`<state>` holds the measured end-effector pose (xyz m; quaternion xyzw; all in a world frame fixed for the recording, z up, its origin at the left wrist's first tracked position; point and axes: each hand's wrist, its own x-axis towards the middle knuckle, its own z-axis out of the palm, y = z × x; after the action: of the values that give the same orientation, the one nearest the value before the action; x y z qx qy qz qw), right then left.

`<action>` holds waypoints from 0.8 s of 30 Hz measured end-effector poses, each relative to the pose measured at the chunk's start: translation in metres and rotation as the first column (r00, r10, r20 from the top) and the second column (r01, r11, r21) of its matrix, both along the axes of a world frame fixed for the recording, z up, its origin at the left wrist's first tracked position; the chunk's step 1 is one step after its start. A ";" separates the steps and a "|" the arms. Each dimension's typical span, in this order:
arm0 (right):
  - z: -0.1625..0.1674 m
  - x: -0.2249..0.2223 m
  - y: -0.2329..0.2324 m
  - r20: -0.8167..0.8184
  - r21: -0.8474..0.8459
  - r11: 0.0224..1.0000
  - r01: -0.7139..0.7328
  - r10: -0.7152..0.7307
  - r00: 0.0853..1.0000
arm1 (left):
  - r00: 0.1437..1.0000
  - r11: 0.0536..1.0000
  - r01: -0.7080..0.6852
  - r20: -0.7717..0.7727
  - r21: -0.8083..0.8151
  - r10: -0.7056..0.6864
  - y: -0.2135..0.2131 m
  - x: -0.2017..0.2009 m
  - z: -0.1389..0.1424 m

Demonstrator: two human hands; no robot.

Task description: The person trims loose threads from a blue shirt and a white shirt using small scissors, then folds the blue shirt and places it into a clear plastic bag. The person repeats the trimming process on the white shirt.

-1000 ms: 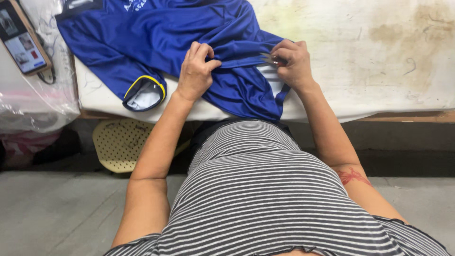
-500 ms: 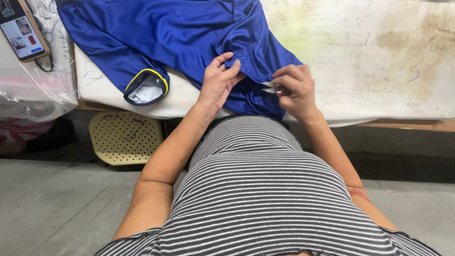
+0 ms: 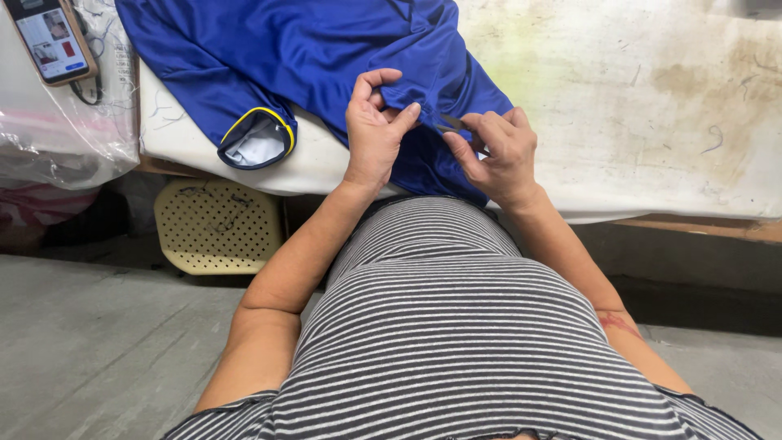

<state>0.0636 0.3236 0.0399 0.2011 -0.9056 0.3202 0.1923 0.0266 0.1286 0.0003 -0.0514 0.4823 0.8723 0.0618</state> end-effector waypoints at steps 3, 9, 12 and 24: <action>-0.004 -0.001 -0.002 -0.065 0.031 0.999 -0.017 0.019 0.998 | 1.000 0.998 -0.004 -0.029 -0.062 0.003 0.003 0.003 0.005; 0.000 0.000 -0.006 -0.102 0.075 0.997 0.025 -0.017 0.995 | 0.999 1.000 -0.018 -0.037 -0.018 0.018 0.005 0.005 0.008; 0.002 0.000 -0.008 -0.118 0.092 0.995 0.041 -0.030 0.993 | 0.998 0.999 -0.035 -0.047 -0.038 0.033 0.005 0.004 0.008; -0.001 -0.001 -0.008 -0.081 -0.012 1.000 0.021 -0.022 0.996 | 0.999 1.000 -0.028 0.029 -0.013 0.028 0.007 0.004 0.011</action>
<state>0.0622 0.3154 0.0387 0.2029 -0.8973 0.3148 0.2337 0.0307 0.1359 0.0115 -0.0714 0.4859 0.8693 0.0565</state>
